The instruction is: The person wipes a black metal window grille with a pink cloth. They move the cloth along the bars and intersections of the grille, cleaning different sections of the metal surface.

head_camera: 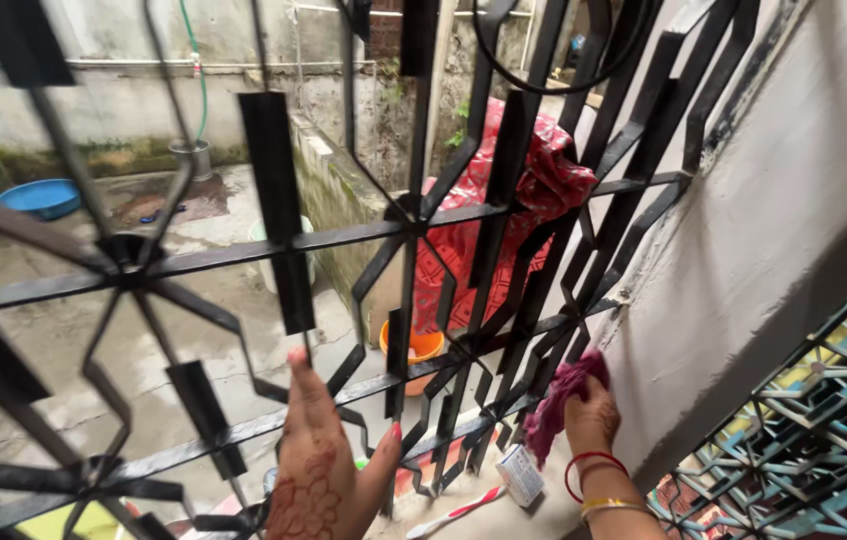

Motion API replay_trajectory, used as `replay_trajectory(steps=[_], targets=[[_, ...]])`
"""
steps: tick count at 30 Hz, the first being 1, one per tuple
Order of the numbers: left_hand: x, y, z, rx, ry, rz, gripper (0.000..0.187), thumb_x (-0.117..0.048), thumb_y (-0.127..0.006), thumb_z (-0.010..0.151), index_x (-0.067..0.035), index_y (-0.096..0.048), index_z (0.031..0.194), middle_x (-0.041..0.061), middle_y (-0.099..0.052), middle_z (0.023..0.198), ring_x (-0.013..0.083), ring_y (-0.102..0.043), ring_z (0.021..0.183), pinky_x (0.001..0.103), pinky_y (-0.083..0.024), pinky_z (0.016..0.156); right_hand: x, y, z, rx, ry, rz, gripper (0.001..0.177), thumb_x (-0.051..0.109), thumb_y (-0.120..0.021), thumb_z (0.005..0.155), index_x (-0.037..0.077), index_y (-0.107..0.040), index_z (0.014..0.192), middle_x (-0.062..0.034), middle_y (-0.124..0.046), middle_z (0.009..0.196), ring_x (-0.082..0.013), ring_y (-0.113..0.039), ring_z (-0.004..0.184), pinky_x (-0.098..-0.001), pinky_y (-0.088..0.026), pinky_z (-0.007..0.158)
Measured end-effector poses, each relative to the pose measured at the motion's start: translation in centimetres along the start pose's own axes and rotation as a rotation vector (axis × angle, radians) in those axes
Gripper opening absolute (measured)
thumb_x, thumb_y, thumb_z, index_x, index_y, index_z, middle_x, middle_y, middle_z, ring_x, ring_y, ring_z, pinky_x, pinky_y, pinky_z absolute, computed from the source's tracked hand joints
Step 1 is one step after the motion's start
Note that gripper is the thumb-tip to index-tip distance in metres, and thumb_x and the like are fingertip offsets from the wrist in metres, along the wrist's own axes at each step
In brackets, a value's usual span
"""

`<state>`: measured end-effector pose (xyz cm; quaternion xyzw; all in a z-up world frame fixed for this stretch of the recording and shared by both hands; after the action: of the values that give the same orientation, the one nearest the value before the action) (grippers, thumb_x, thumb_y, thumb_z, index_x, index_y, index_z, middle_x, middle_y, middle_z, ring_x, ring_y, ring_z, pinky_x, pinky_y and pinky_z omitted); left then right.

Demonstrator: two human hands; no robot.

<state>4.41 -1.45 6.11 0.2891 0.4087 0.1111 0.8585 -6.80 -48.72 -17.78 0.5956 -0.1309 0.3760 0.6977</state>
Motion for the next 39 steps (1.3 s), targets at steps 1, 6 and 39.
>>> replay_trajectory(steps=[1, 6, 39], targets=[[-0.2, 0.2, -0.2, 0.02, 0.032, -0.016, 0.131, -0.032, -0.082, 0.071, 0.005, 0.011, 0.157, 0.04, -0.019, 0.159, 0.0527, -0.037, 0.139, 0.049, -0.039, 0.108, 2.2, 2.2, -1.3, -0.071, 0.088, 0.147, 0.042, 0.014, -0.068, 0.085, 0.011, -0.069, 0.128, -0.0173, -0.072, 0.12, -0.0365, -0.067, 0.111, -0.0423, -0.051, 0.098], [-0.6, 0.6, -0.3, 0.077, 0.099, -0.033, 0.131, -0.03, -0.081, 0.072, 0.003, 0.013, 0.157, 0.038, -0.019, 0.16, 0.0503, -0.036, 0.14, 0.049, -0.038, 0.108, 10.0, 8.1, -4.7, -0.18, 0.133, 0.507, 0.037, 0.019, -0.074, 0.089, 0.003, -0.065, 0.122, -0.0129, -0.073, 0.107, -0.0286, -0.07, 0.099, -0.04, -0.054, 0.09], [-1.1, 0.9, -1.1, -0.095, -0.107, 0.044, 0.133, -0.032, -0.085, 0.071, 0.017, 0.01, 0.15, 0.045, -0.025, 0.151, 0.0519, -0.047, 0.129, 0.052, -0.038, 0.108, 5.1, -5.0, -6.0, 0.191, 0.536, -0.119, 0.019, 0.023, -0.066, 0.082, 0.01, -0.074, 0.093, -0.015, -0.066, 0.113, -0.0356, -0.064, 0.108, -0.0433, -0.052, 0.096]])
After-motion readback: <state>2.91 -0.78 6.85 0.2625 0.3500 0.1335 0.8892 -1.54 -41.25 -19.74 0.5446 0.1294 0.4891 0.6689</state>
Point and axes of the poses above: each hand's wrist, its own z-axis towards the middle knuckle, its own y-axis out of the back of the hand, x = y × z, the point moved 7 cm from there along z, towards the middle knuckle
